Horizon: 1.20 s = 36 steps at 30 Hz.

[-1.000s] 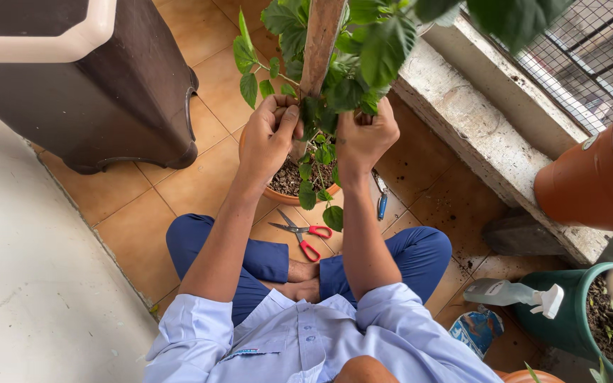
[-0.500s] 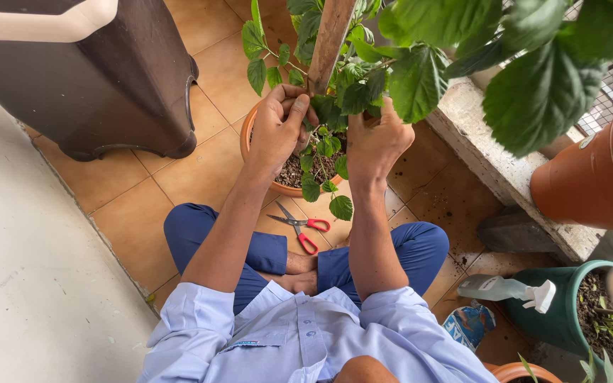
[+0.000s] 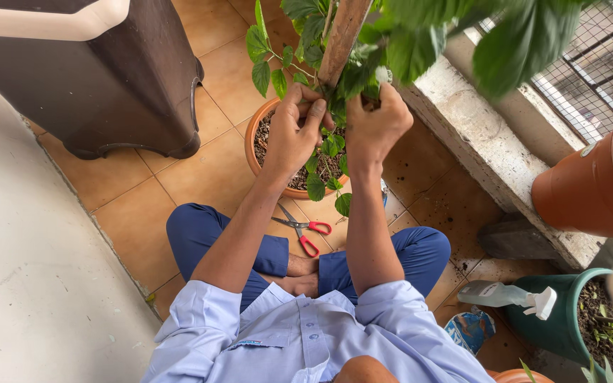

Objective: The person sits on a tiled balcony floor and prunes a potted plant using red-handled scissors. They trim leaves and small branches, then tie the plant's stem to a wooden stake using a string. The person also uses a small knife to loosen the soil around the base of the plant.

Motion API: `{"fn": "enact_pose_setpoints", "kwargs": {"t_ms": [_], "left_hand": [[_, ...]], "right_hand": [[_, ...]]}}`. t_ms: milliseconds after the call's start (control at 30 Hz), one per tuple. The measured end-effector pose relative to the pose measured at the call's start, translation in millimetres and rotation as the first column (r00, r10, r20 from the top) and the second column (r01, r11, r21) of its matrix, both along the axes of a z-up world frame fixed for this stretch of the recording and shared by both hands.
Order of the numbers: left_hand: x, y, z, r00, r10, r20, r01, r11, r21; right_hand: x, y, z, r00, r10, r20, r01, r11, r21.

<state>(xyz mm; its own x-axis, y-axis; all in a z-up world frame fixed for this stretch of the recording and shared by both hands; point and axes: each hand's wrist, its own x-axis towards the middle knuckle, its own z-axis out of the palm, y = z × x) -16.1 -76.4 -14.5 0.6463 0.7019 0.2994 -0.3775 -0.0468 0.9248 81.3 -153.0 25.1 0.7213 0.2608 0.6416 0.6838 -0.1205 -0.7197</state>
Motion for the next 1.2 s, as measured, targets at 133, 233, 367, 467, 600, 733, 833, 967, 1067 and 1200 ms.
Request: {"fn": "enact_pose_setpoints", "kwargs": {"t_ms": [133,233,367,467,600,733,833,967,1067,1200], "left_hand": [[5.0,-6.0,4.2,0.999,0.027,0.026,-0.028,0.999,0.018],[9.8,-14.0,5.6,0.996,0.091,0.0,-0.091,0.996,0.009],[16.6,-18.7,1.4,0.997,0.056,0.06,-0.05,0.995,-0.092],[19.3,-15.8,-2.1,0.99,-0.031,0.134,0.061,0.971,-0.23],[15.9,-10.1,-4.5,0.983,-0.083,0.166,0.139,0.919,-0.368],[17.5,-16.1,-9.2,0.967,0.163,0.198,-0.113,0.964,-0.24],[11.3,-18.0,-6.7,0.959,0.225,0.171,-0.2,0.968,-0.152],[8.2,-20.0,1.6,0.937,0.332,0.105,-0.338,0.94,0.042],[9.6,-21.0,2.6,0.896,0.408,0.178,-0.438,0.88,0.186],[12.4,-17.2,-2.2,0.908,0.367,0.203,-0.401,0.9,0.171]], "right_hand": [[5.7,1.9,4.1,0.992,0.097,0.08,-0.092,0.994,-0.055],[7.1,-14.3,8.7,0.986,0.145,0.078,-0.127,0.972,-0.198],[5.9,-36.6,12.8,0.961,0.176,0.212,-0.112,0.952,-0.285],[0.0,-46.2,18.0,0.987,0.087,0.135,-0.033,0.934,-0.357],[-10.4,-51.2,18.2,0.961,0.078,0.265,0.004,0.955,-0.295],[-12.4,-52.9,13.2,0.91,0.138,0.391,-0.032,0.963,-0.267],[-9.7,-55.4,13.5,0.874,0.175,0.454,-0.044,0.957,-0.285],[-4.0,-56.4,17.9,0.828,0.242,0.506,-0.093,0.949,-0.302],[1.6,-58.0,21.4,0.756,0.304,0.579,-0.111,0.932,-0.344],[21.7,-53.7,29.0,0.591,0.474,0.653,-0.204,0.871,-0.447]]}}
